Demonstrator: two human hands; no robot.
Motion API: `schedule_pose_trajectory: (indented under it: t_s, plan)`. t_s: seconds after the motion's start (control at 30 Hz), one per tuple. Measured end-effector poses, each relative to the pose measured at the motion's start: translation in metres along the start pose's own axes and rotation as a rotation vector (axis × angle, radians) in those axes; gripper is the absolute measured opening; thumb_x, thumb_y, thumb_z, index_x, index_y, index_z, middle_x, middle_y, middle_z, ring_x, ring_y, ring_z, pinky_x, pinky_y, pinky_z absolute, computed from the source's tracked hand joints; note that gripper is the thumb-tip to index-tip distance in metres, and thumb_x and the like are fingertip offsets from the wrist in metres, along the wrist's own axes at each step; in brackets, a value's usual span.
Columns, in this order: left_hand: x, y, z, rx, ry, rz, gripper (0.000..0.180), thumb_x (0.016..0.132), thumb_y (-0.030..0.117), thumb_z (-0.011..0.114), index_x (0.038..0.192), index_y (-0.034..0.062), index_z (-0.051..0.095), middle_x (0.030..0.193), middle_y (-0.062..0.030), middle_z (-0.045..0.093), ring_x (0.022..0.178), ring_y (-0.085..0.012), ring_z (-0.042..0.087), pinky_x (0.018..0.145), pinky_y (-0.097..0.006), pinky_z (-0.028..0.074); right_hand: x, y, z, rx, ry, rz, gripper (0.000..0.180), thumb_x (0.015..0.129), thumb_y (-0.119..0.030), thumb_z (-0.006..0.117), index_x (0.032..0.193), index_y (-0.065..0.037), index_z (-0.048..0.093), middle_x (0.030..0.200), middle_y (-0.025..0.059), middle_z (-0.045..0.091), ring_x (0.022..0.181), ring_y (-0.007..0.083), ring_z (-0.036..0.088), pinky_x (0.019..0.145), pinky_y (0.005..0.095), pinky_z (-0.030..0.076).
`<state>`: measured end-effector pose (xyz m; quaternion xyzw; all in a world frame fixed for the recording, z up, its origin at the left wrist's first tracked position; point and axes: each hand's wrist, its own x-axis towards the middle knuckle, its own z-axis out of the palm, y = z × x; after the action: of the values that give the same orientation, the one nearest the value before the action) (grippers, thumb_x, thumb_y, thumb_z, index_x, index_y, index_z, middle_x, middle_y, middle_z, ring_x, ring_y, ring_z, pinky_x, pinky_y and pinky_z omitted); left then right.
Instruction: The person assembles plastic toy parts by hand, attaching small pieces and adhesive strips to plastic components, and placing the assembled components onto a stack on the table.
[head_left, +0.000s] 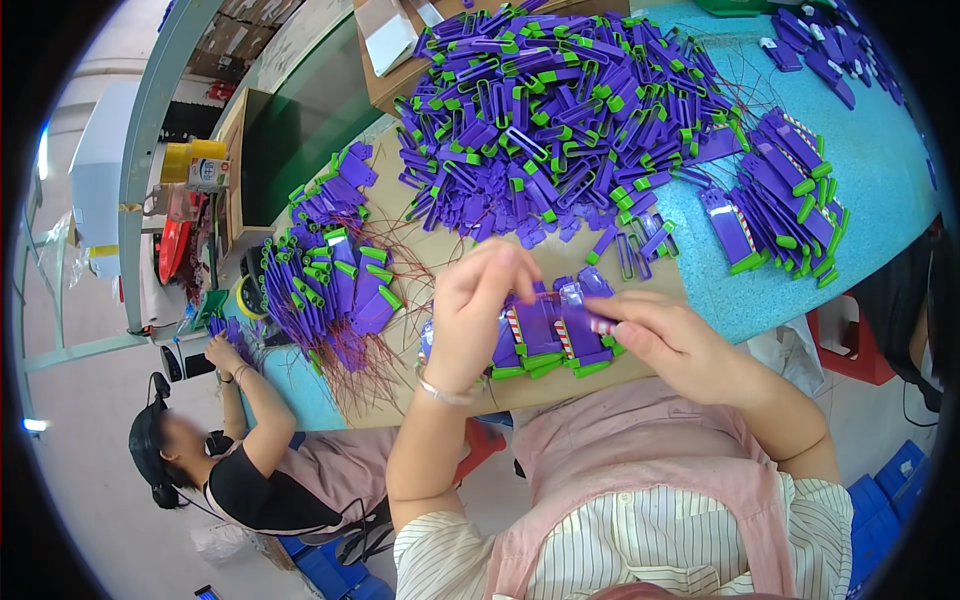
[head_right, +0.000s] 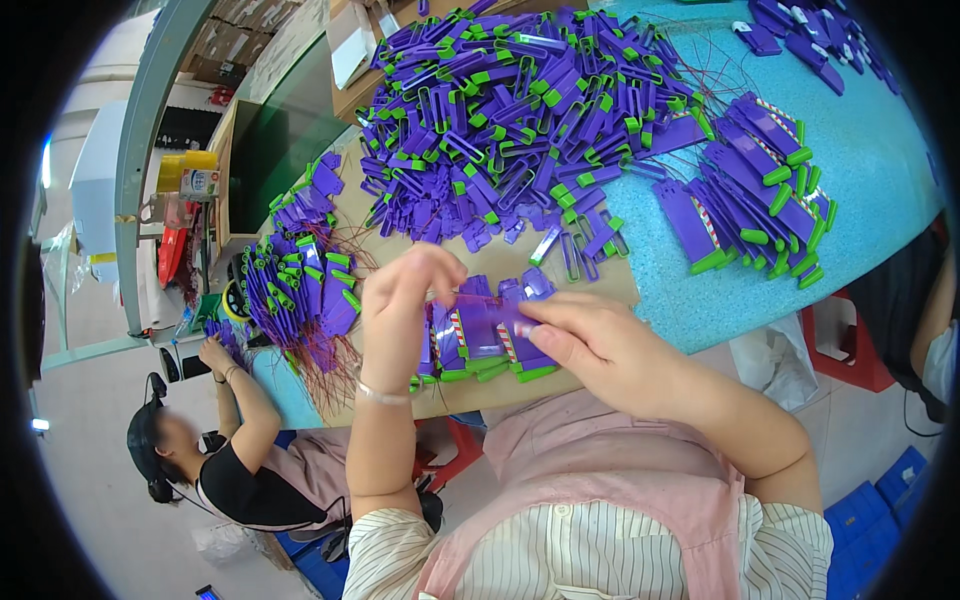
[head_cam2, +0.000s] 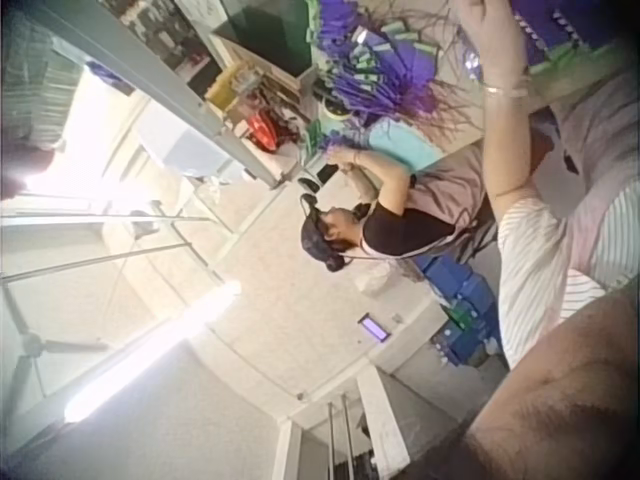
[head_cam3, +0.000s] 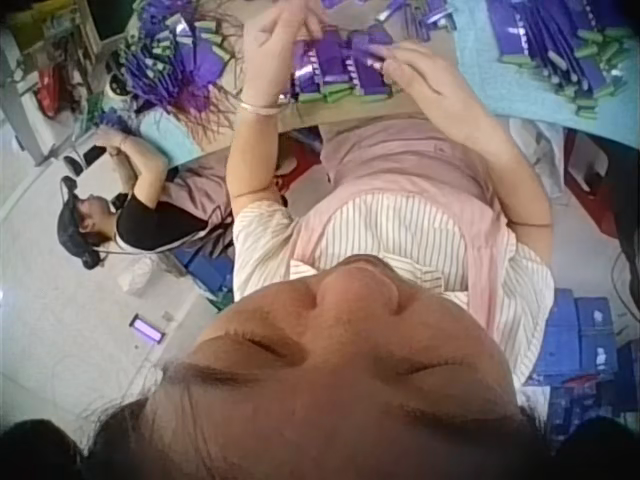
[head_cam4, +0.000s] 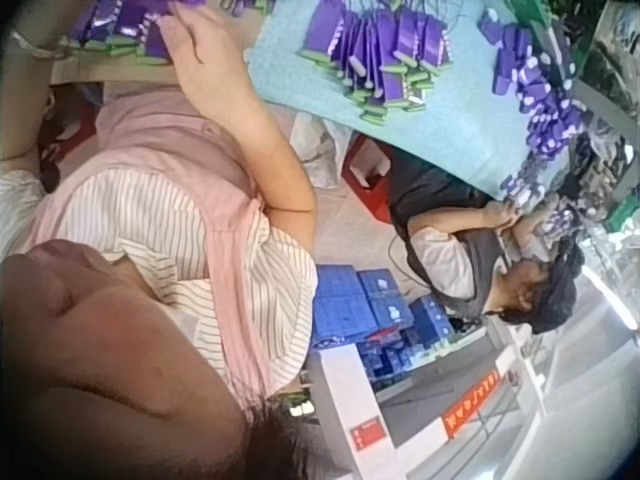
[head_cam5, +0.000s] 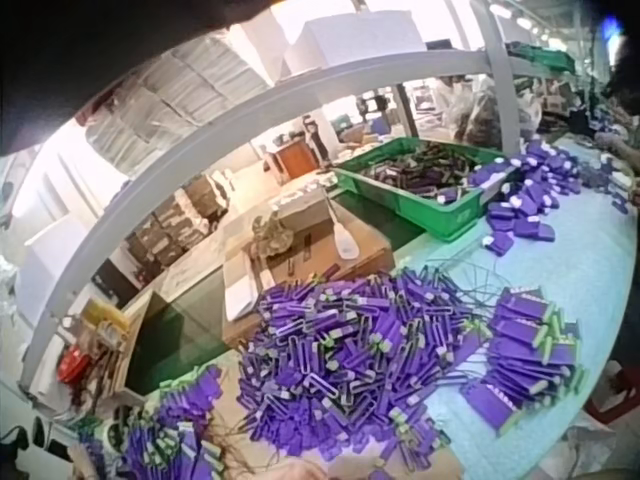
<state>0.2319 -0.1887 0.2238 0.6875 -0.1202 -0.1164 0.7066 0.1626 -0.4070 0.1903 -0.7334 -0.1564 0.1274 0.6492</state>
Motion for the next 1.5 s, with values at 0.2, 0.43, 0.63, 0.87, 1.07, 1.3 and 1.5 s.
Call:
schedule_pose_trajectory:
  t_s: [0.2, 0.43, 0.63, 0.87, 1.07, 1.3, 1.5]
  plan:
    - [0.024, -0.031, -0.008, 1.202, -0.001, 0.21, 0.021, 0.07, 0.005, 0.074, 0.087, 0.0044, 0.06, 0.088, -0.0119, 0.056, 0.088, -0.0316, 0.053, 0.076, -0.04, 0.045, 0.002, -0.01, 0.002, -0.16, 0.025, -0.008, 0.025, 0.091, -0.016, 0.064, 0.11, 0.0, 0.062, 0.082, 0.0099, 0.056, 0.078, 0.0233, 0.055, 0.072, 0.0323, 0.044]
    - [0.024, -0.028, -0.003, 1.069, 0.05, 0.26, 0.02, 0.077, 0.001, 0.068, 0.093, 0.0009, 0.056, 0.087, -0.0138, 0.059, 0.079, -0.0314, 0.057, 0.072, -0.04, 0.048, 0.001, -0.006, 0.005, 0.269, -0.039, 0.283, 0.011, 0.088, -0.006, 0.065, 0.094, 0.001, 0.06, 0.086, 0.0049, 0.063, 0.075, 0.0115, 0.059, 0.068, 0.0265, 0.048]
    - [-0.013, 0.013, 0.023, 0.754, -0.13, 0.372, 0.02, 0.082, -0.006, 0.063, 0.1, 0.0012, 0.062, 0.084, -0.0113, 0.062, 0.073, -0.024, 0.058, 0.066, -0.032, 0.047, 0.006, -0.011, 0.006, 0.183, 0.001, 0.27, 0.011, 0.09, -0.003, 0.059, 0.099, 0.003, 0.063, 0.085, 0.0071, 0.067, 0.074, 0.0113, 0.063, 0.067, 0.0278, 0.051]
    - [-0.027, 0.008, 0.033, 0.797, -0.178, 0.442, 0.029, 0.076, 0.0, 0.071, 0.104, 0.0016, 0.061, 0.078, -0.0095, 0.059, 0.07, -0.0265, 0.055, 0.063, -0.035, 0.044, 0.005, -0.011, 0.011, -0.066, 0.114, 0.017, 0.011, 0.083, -0.006, 0.06, 0.091, 0.002, 0.062, 0.074, 0.0187, 0.065, 0.065, 0.0334, 0.065, 0.059, 0.0397, 0.05]
    - [-0.027, -0.001, 0.046, 0.781, -0.021, 0.456, 0.027, 0.076, 0.003, 0.073, 0.099, 0.0012, 0.06, 0.075, -0.009, 0.058, 0.068, -0.0263, 0.055, 0.062, -0.035, 0.043, 0.003, -0.01, 0.013, -0.127, 0.136, 0.027, 0.011, 0.081, -0.012, 0.063, 0.081, -0.001, 0.061, 0.067, 0.0184, 0.061, 0.06, 0.0365, 0.061, 0.053, 0.0418, 0.046]
    - [-0.039, -0.003, 0.045, 0.648, -0.107, 0.059, 0.01, 0.082, 0.006, 0.069, 0.086, 0.0001, 0.062, 0.077, -0.011, 0.06, 0.069, -0.0264, 0.059, 0.064, -0.032, 0.047, -0.003, 0.0, 0.018, -0.222, 0.186, -0.032, 0.011, 0.082, -0.015, 0.064, 0.077, -0.005, 0.062, 0.062, 0.0162, 0.058, 0.055, 0.0362, 0.059, 0.048, 0.0422, 0.044]
    - [-0.04, -0.001, 0.035, 0.448, 0.099, -0.129, 0.007, 0.092, 0.007, 0.061, 0.095, -0.0003, 0.062, 0.077, -0.0051, 0.062, 0.07, -0.0108, 0.059, 0.064, -0.026, 0.049, -0.001, -0.005, 0.012, -0.479, 0.396, -0.358, 0.019, 0.088, -0.02, 0.061, 0.093, -0.002, 0.065, 0.101, 0.0122, 0.063, 0.085, 0.0314, 0.06, 0.069, 0.0437, 0.045]
